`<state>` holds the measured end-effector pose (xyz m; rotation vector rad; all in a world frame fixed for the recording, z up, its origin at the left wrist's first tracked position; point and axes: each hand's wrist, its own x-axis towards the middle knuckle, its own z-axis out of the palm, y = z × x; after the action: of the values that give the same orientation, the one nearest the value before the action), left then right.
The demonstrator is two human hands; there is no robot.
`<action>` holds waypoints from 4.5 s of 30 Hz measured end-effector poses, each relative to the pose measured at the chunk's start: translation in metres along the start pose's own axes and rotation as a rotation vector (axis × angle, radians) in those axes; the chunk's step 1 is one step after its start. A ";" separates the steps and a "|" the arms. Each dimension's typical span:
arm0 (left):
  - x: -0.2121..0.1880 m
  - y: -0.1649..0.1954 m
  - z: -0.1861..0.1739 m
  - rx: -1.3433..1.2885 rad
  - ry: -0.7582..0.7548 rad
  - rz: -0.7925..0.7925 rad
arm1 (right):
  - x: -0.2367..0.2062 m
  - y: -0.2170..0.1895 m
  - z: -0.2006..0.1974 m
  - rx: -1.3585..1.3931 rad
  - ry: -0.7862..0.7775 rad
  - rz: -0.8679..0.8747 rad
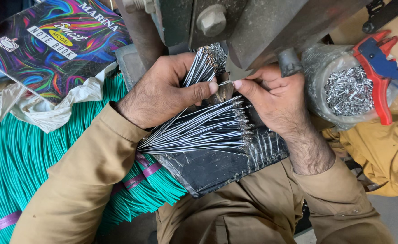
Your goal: The person sits at a bench press machine and attaches small metal fittings to the ends of wires. They hold a bundle of wires in one hand, place a fitting under the press, insert a wire end, and operate the press to crimp the fitting onto the wire, placing finished wires into a tray.
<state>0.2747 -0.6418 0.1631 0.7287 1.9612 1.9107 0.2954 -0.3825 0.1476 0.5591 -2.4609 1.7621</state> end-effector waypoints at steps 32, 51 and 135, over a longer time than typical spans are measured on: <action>0.038 -0.076 0.060 -0.038 -0.078 0.012 | -0.050 0.101 -0.076 -0.047 0.142 0.079; 0.059 -0.095 0.036 0.025 -0.011 -0.023 | -0.001 0.110 -0.027 0.006 0.027 -0.011; 0.143 -0.061 0.208 0.093 -0.037 0.044 | -0.097 0.098 -0.266 -0.630 -0.231 -0.024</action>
<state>0.2629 -0.3883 0.1074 0.8324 2.0389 1.8276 0.3118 -0.0845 0.1250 0.7404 -2.9263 0.8539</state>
